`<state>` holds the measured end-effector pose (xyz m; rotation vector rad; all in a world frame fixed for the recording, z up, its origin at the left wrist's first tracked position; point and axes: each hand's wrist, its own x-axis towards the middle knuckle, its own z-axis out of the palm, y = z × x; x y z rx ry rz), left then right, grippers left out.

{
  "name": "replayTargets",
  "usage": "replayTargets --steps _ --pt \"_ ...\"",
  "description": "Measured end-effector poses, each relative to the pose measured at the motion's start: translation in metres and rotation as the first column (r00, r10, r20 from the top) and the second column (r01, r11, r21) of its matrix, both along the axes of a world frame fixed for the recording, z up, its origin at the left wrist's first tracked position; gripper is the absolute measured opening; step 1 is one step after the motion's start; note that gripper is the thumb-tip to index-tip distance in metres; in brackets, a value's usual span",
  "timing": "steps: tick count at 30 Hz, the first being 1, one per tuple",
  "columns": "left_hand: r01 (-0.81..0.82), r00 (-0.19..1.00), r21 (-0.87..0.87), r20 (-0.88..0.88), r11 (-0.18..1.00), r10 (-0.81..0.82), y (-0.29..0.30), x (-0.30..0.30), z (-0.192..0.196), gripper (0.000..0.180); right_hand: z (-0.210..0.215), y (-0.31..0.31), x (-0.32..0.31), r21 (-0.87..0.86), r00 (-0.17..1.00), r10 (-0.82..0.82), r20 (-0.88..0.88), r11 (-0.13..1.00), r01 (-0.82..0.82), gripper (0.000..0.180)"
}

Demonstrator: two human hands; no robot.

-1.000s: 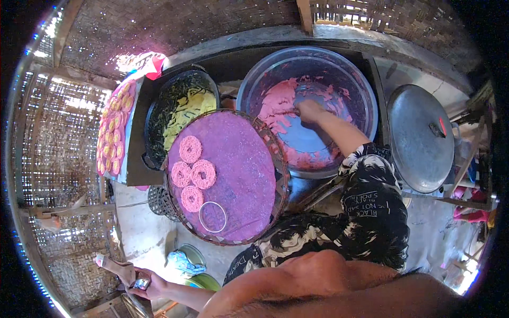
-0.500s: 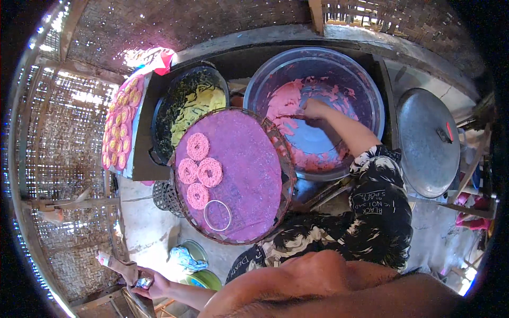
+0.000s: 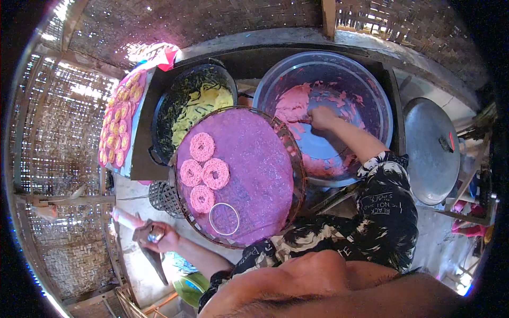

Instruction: The person uses a metal mold and a wooden stick to form and arrange dough shapes on a circular mesh tray.

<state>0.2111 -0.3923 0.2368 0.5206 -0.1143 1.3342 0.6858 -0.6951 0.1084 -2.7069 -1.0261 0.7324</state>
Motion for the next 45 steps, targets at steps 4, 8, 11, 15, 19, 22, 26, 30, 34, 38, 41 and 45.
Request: replayTargets --steps 4,8,11,15,19,22,26,30,34,38,41,45 --pt "0.199 0.972 -0.096 0.146 0.975 -0.184 -0.004 0.056 -0.002 0.056 -0.013 -0.004 -0.006 0.088 0.993 -0.102 -0.058 0.990 0.107 0.029" --pt "-0.024 0.994 -0.242 0.099 0.970 0.050 0.013 0.046 -0.011 0.052 -0.011 -0.002 -0.009 0.137 0.981 -0.100 -0.167 0.983 0.123 0.024" --pt "0.103 0.980 -0.253 0.189 0.962 -0.056 0.020 0.038 -0.007 0.048 -0.032 0.000 -0.003 0.180 0.966 0.004 -0.259 0.983 0.044 0.022" --pt "0.036 0.987 -0.219 0.158 0.975 -0.001 0.015 0.044 0.006 0.049 -0.040 0.003 -0.009 0.107 0.657 -0.173 -0.733 0.925 0.363 0.026" --pt "0.045 0.988 -0.172 0.155 0.984 -0.018 0.017 0.041 0.004 0.050 -0.029 0.001 -0.013 0.120 0.528 -0.172 -0.831 0.872 0.474 0.024" --pt "0.046 0.992 -0.124 0.119 0.991 -0.031 0.015 0.041 0.001 0.050 -0.026 -0.004 -0.006 0.148 0.531 -0.138 -0.836 0.875 0.460 0.023" --pt "0.000 0.992 -0.142 0.126 0.990 0.018 0.004 0.040 0.008 0.051 -0.005 -0.012 0.012 0.235 0.606 -0.002 -0.795 0.920 0.312 0.021" --pt "0.121 0.990 -0.032 0.073 0.992 -0.119 -0.010 0.032 0.028 0.051 0.066 -0.059 0.022 0.319 0.676 -0.030 -0.737 0.866 0.386 0.020" --pt "-0.009 1.000 -0.002 0.022 1.000 0.009 0.000 -0.023 0.051 0.029 0.123 -0.085 0.010 0.495 0.711 0.056 -0.701 0.756 0.428 0.034" --pt "-0.273 0.817 0.593 -0.273 0.757 0.508 -0.029 -0.032 0.105 0.026 0.188 -0.070 -0.048 0.586 0.598 0.290 -0.747 0.711 0.388 0.049" --pt "-0.217 0.302 0.641 -0.673 0.736 0.676 -0.075 0.004 0.142 0.012 0.210 -0.034 -0.099 0.684 0.451 0.547 -0.705 0.693 0.229 0.057" --pt "0.498 0.189 0.735 -0.610 0.461 0.769 -0.087 0.048 0.142 0.037 0.241 0.015 -0.160 0.737 0.272 0.712 -0.647 0.676 -0.014 0.054"
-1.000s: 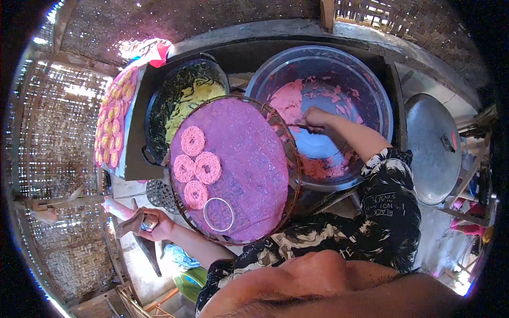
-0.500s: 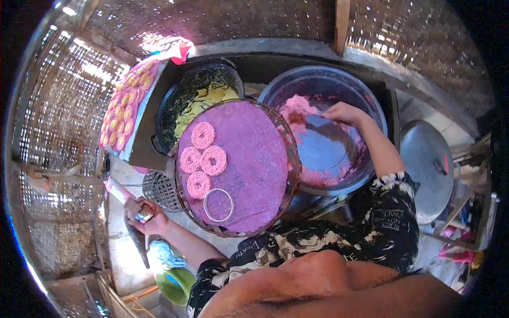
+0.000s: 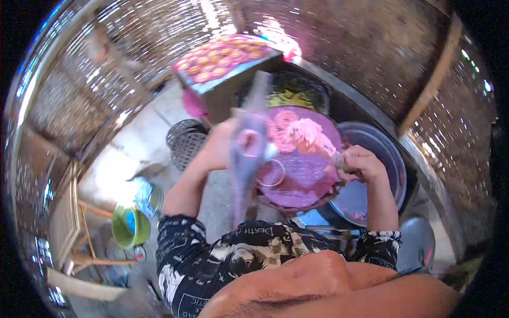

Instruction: The person uses a metal mold and a wooden stick to form and arrange dough shapes on a circular mesh tray.

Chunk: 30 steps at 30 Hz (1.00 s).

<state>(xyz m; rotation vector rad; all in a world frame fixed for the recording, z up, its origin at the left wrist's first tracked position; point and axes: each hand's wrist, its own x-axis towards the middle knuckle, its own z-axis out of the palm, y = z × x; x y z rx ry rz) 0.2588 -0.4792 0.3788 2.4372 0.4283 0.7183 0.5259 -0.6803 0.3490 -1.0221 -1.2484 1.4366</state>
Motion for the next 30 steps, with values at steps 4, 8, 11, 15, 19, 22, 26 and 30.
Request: replayTargets --steps 4,8,11,15,19,22,26,30 --pt "0.158 0.987 0.229 -0.005 0.960 -0.161 -0.016 -0.004 0.001 0.041 0.032 0.031 -0.014 0.006 0.912 0.199 0.358 0.977 -0.215 0.045" --pt "0.069 0.996 0.264 -0.076 0.962 -0.050 -0.013 -0.021 -0.009 0.041 0.076 0.038 -0.040 0.457 0.431 -0.329 0.841 0.857 -0.238 0.029" --pt "0.104 0.993 0.171 0.034 0.980 -0.111 -0.010 -0.030 -0.010 0.043 0.114 0.034 -0.074 0.522 0.090 -0.522 0.848 0.792 -0.317 0.021" --pt "0.113 0.977 0.095 0.173 0.989 -0.128 -0.004 -0.038 -0.014 0.045 0.122 0.031 -0.085 0.580 0.043 -0.603 0.797 0.742 -0.337 0.020" --pt "0.000 0.987 0.218 0.156 0.976 -0.035 -0.005 -0.040 -0.017 0.044 0.123 0.037 -0.094 0.538 0.005 -0.577 0.817 0.757 -0.371 0.019" --pt "-0.093 0.993 0.191 0.092 0.977 0.077 -0.001 -0.038 -0.026 0.050 0.115 0.045 -0.132 0.491 -0.241 -0.613 0.753 0.766 -0.415 0.023" --pt "-0.233 0.972 0.160 0.075 0.959 0.223 0.007 -0.033 -0.030 0.044 0.075 0.052 -0.162 0.550 -0.319 -0.856 0.406 0.508 -0.663 0.026" --pt "-0.152 0.977 0.130 0.168 0.980 0.130 0.029 -0.034 -0.058 0.033 0.067 0.052 -0.145 0.509 -0.148 -0.975 0.163 0.212 -0.834 0.018"
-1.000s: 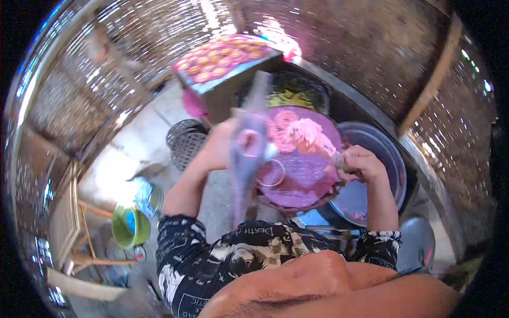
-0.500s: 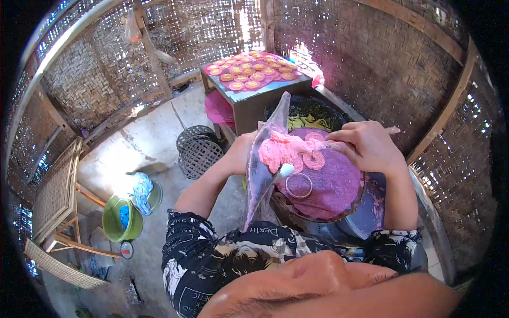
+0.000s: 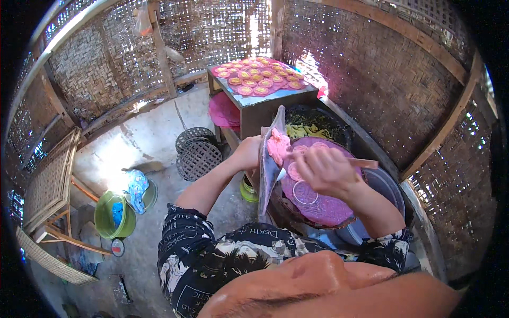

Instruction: The person uses a metal mold and a wooden stick to form and arrange dough shapes on a circular mesh tray.

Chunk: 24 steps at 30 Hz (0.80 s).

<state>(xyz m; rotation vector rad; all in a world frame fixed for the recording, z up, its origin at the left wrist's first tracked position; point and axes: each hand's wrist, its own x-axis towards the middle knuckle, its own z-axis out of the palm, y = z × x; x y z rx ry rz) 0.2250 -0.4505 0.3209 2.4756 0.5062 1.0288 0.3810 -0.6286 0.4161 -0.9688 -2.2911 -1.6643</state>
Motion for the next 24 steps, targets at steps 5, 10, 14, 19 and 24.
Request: replayTargets --steps 5,10,14,19,24 --pt "-0.161 0.967 0.033 -0.197 0.986 0.164 0.017 -0.031 0.008 0.033 0.036 -0.030 0.018 0.060 0.910 -0.031 -0.413 0.996 0.061 0.014" --pt "-0.156 0.984 0.003 -0.088 0.988 0.156 -0.004 -0.028 0.011 0.031 0.035 -0.013 0.004 -0.059 0.929 -0.057 -0.366 0.998 0.038 0.010" --pt "-0.148 0.981 0.070 -0.113 0.986 0.155 -0.016 -0.028 0.016 0.031 0.016 0.003 -0.017 -0.159 0.944 -0.051 -0.325 0.987 -0.001 0.011" --pt "-0.119 0.961 0.032 -0.249 0.992 0.123 -0.003 -0.029 0.010 0.030 -0.004 0.019 -0.039 -0.170 0.985 -0.084 -0.152 0.984 0.057 0.011" --pt "-0.165 0.962 0.031 -0.215 0.986 0.168 0.035 -0.058 0.000 0.031 0.023 -0.001 -0.019 -0.172 0.934 -0.115 -0.339 0.983 0.058 0.013"
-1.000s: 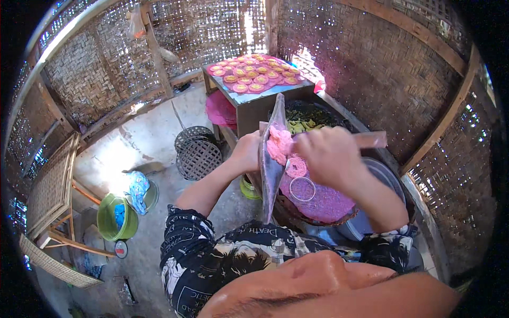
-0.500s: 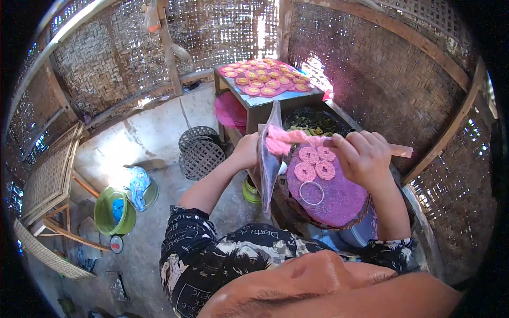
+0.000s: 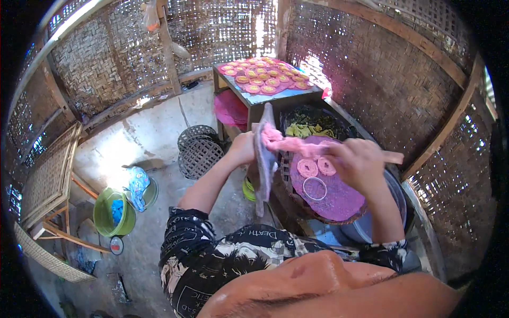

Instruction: The person uses a metal mold and a wooden stick to form and arrange dough shapes on a circular mesh tray.

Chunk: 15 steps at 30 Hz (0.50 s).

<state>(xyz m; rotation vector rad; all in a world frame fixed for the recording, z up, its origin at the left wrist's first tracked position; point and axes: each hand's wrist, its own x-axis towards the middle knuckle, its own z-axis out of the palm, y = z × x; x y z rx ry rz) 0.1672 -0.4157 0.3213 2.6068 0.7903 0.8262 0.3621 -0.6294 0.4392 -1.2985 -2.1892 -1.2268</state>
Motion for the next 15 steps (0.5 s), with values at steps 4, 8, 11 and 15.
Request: replayTargets --steps 4,8,11,15 --pt "0.205 0.968 -0.147 0.174 0.968 -0.179 -0.004 -0.003 0.002 0.030 0.000 0.005 0.013 -0.007 0.950 -0.125 -0.285 0.992 0.128 0.017" --pt "0.351 0.916 -0.181 0.270 0.919 -0.297 -0.001 -0.009 0.005 0.031 -0.019 0.010 0.012 -0.098 0.934 -0.120 -0.336 0.991 0.092 0.017" --pt "0.312 0.941 -0.147 0.185 0.939 -0.284 0.000 -0.015 0.008 0.034 -0.015 0.006 0.010 -0.205 0.924 -0.079 -0.374 0.979 0.000 0.018" --pt "0.098 0.975 0.026 0.198 0.995 -0.102 -0.018 -0.012 0.009 0.031 -0.002 0.008 0.006 -0.321 0.909 -0.124 -0.399 0.947 -0.012 0.017"
